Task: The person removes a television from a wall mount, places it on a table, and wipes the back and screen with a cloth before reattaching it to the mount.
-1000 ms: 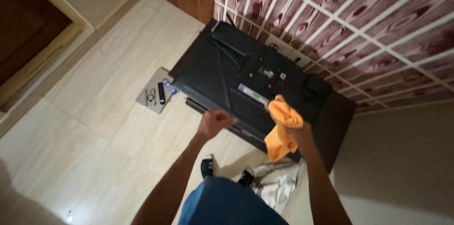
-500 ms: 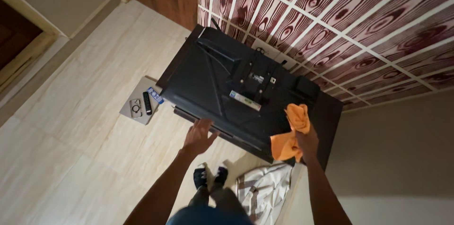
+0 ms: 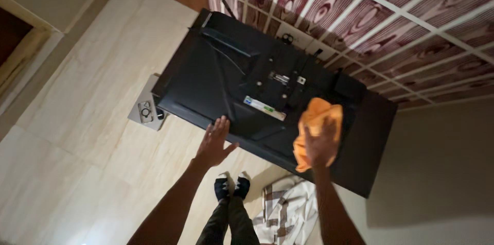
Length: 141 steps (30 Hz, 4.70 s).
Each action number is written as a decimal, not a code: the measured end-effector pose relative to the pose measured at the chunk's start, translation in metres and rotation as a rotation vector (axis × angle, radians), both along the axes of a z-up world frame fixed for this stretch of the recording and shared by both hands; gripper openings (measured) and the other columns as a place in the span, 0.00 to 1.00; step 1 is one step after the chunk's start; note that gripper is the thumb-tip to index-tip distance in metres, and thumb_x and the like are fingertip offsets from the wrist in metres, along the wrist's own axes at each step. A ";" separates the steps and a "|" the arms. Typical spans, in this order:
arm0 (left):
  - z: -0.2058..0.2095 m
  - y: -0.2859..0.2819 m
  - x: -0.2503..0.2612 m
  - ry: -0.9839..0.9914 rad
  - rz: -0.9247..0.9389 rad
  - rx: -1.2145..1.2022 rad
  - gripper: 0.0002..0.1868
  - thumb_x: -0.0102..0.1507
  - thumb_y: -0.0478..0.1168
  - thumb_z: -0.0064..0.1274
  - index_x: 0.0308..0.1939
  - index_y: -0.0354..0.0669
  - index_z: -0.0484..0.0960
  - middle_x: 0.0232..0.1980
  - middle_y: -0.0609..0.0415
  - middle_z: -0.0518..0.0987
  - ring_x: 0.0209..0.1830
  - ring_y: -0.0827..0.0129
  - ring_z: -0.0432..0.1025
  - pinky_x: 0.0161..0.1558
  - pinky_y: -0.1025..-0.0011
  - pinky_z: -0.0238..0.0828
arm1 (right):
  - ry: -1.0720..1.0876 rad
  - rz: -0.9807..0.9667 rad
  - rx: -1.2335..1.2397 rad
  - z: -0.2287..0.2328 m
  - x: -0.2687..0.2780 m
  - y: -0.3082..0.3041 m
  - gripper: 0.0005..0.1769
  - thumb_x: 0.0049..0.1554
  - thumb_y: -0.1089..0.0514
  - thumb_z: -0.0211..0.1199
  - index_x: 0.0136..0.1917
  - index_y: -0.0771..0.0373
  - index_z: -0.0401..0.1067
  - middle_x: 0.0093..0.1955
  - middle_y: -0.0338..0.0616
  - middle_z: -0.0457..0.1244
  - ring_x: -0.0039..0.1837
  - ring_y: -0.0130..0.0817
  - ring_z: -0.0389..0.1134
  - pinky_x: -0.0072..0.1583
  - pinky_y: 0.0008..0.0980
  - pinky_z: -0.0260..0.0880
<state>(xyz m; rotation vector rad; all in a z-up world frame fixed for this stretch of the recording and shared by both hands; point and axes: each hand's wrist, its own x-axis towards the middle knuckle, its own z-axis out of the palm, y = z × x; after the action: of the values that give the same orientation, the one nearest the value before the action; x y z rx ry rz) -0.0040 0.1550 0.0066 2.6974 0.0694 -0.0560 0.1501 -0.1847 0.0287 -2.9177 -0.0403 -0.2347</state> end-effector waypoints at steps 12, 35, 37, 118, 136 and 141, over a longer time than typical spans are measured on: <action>0.011 -0.002 0.020 0.268 0.111 -0.143 0.46 0.69 0.68 0.38 0.78 0.38 0.51 0.83 0.38 0.48 0.84 0.51 0.42 0.77 0.47 0.34 | 0.549 0.467 0.466 -0.002 -0.132 0.100 0.55 0.49 0.64 0.68 0.84 0.58 0.46 0.76 0.51 0.58 0.73 0.53 0.61 0.70 0.43 0.64; 0.001 0.056 -0.011 0.052 0.050 -0.077 0.44 0.62 0.51 0.58 0.76 0.39 0.56 0.81 0.38 0.52 0.81 0.45 0.45 0.74 0.48 0.44 | 0.144 0.460 0.428 0.015 -0.077 0.093 0.42 0.42 0.62 0.69 0.71 0.61 0.66 0.79 0.65 0.50 0.79 0.60 0.50 0.75 0.47 0.52; 0.000 0.066 -0.005 0.051 -0.006 -0.093 0.45 0.62 0.51 0.58 0.77 0.42 0.55 0.81 0.39 0.50 0.81 0.45 0.44 0.74 0.47 0.41 | 0.267 0.628 0.503 0.019 -0.094 0.116 0.38 0.46 0.65 0.66 0.71 0.58 0.69 0.80 0.62 0.53 0.80 0.57 0.54 0.75 0.45 0.57; 0.024 0.127 0.034 0.316 -0.329 0.098 0.56 0.64 0.77 0.32 0.80 0.37 0.45 0.84 0.38 0.36 0.84 0.49 0.31 0.75 0.46 0.29 | 0.167 -0.496 0.131 0.003 -0.172 0.139 0.44 0.44 0.62 0.66 0.74 0.48 0.63 0.76 0.55 0.45 0.67 0.64 0.55 0.63 0.59 0.67; 0.082 0.155 -0.013 0.293 -0.403 -0.390 0.63 0.52 0.63 0.67 0.80 0.45 0.45 0.84 0.48 0.44 0.86 0.56 0.39 0.79 0.54 0.35 | 0.129 0.180 0.461 -0.009 -0.160 0.273 0.39 0.45 0.57 0.73 0.70 0.52 0.67 0.66 0.57 0.49 0.68 0.56 0.55 0.68 0.45 0.61; 0.062 0.144 -0.023 -0.104 -0.424 -0.807 0.63 0.50 0.41 0.71 0.81 0.42 0.47 0.83 0.37 0.48 0.83 0.44 0.46 0.77 0.52 0.51 | 0.785 -0.020 1.530 -0.024 -0.154 0.279 0.38 0.58 0.48 0.64 0.73 0.50 0.46 0.67 0.49 0.58 0.70 0.39 0.60 0.68 0.34 0.60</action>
<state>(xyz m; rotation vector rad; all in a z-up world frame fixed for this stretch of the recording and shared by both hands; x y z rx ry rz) -0.0272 0.2995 0.0684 1.8626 -0.4594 -0.0557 -0.0034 0.0941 0.0046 -1.3201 0.1985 0.6153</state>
